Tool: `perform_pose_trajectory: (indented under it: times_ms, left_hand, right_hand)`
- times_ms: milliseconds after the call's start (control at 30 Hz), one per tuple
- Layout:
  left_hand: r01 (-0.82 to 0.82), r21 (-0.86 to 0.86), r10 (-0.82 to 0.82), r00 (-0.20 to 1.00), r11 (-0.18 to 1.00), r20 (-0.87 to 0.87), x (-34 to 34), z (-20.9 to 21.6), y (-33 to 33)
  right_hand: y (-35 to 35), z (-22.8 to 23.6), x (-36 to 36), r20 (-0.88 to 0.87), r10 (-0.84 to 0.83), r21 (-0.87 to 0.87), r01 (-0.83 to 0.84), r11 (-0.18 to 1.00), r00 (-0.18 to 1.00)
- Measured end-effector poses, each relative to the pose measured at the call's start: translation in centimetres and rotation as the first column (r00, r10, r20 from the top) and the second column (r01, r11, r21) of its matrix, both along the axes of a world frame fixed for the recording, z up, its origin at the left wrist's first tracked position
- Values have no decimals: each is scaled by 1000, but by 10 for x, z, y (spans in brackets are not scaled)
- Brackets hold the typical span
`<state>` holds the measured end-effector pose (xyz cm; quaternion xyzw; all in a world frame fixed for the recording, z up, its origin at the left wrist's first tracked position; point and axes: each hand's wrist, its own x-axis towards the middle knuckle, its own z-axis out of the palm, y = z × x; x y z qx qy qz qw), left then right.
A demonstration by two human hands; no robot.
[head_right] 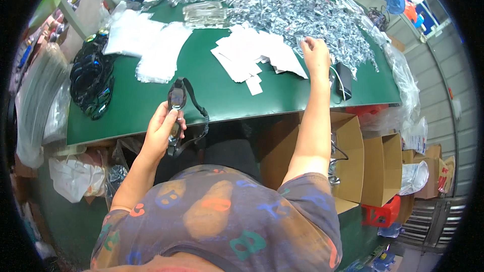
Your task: Packaging swimming goggles into small plastic bags.
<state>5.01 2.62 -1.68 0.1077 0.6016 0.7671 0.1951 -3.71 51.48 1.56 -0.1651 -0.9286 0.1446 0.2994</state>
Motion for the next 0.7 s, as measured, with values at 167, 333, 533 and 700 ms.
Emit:
perform_pose_trajectory:
  times_ms: [167,333,533,700]
  left_hand:
    - [-9,23,8,999,1000,44,-2,-9,12]
    - [-64,240,-1,966,969,260,-1,-4,24]
    - [71,462,-231,926,884,299,11,7,10]
    - [86,340,-161,967,936,199,15,-10,0]
  right_hand:
    - [-199,37,82,-281,729,-93,-774,627,624]
    - [-296,14,117,-53,891,176,-874,453,452]
    - [-290,24,116,318,779,227,-841,491,541]
    - [-233,10,79,-155,910,-551,-798,243,385]
